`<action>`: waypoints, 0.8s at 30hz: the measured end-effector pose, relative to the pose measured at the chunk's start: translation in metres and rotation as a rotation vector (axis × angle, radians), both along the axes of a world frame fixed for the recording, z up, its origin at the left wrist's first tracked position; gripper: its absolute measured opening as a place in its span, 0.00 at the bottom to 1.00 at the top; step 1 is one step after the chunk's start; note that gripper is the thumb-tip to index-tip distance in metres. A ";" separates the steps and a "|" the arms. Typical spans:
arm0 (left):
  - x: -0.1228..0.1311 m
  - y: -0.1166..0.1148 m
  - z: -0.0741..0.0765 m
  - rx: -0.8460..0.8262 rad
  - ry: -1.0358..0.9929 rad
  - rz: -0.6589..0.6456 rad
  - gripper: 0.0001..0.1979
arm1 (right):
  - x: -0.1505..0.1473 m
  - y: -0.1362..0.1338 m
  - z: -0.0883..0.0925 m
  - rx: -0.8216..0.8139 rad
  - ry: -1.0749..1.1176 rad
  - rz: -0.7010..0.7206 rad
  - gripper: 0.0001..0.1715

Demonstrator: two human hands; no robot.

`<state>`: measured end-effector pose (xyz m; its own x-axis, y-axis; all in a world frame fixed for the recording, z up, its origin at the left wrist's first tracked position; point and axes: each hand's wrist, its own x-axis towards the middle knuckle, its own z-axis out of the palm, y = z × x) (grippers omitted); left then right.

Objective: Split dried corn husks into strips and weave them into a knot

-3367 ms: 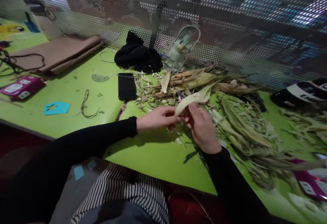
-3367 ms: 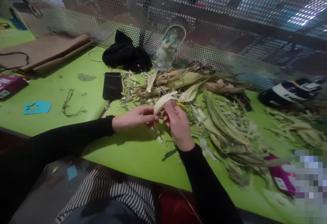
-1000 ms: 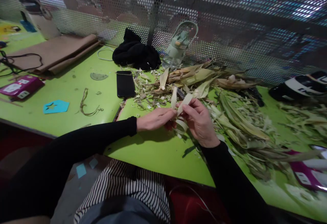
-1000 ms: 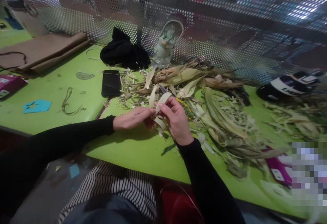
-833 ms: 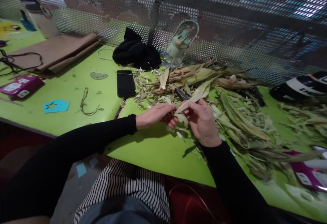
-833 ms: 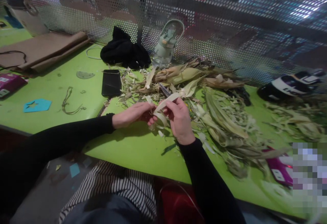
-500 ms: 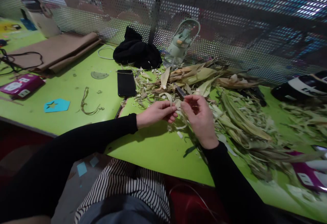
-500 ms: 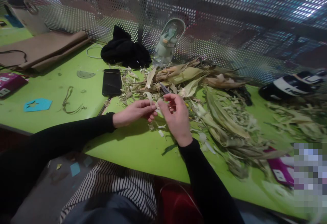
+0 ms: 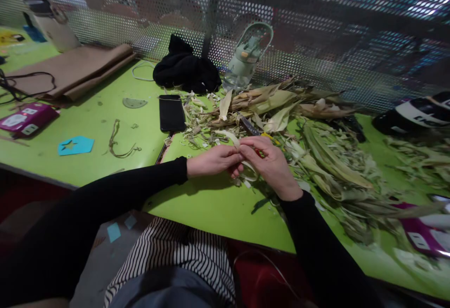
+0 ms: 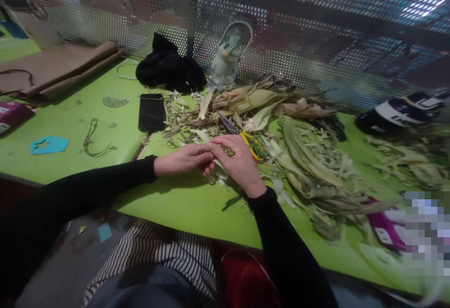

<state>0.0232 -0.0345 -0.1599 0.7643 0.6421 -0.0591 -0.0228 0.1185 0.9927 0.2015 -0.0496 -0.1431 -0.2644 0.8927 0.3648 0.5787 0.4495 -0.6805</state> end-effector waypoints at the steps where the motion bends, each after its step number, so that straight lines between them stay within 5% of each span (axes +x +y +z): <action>1: 0.000 0.000 0.000 0.000 0.001 -0.009 0.13 | 0.001 0.000 0.001 -0.019 -0.003 -0.004 0.15; 7: 0.000 -0.003 -0.002 -0.011 0.000 0.017 0.12 | 0.001 0.001 0.002 -0.068 -0.011 0.014 0.16; 13: 0.002 -0.003 -0.006 0.041 0.102 0.043 0.16 | -0.006 -0.006 0.001 -0.024 0.063 0.085 0.07; 17: 0.002 -0.001 0.000 -0.183 -0.135 0.168 0.12 | -0.007 -0.010 0.004 0.053 0.203 0.051 0.05; 24: 0.004 0.002 0.010 -0.480 -0.233 0.310 0.11 | -0.006 -0.007 0.000 0.059 0.215 -0.109 0.08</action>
<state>0.0275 -0.0323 -0.1495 0.5743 0.7794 -0.2505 -0.3378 0.5043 0.7947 0.1957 -0.0563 -0.1427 -0.0787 0.8872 0.4547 0.4708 0.4351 -0.7675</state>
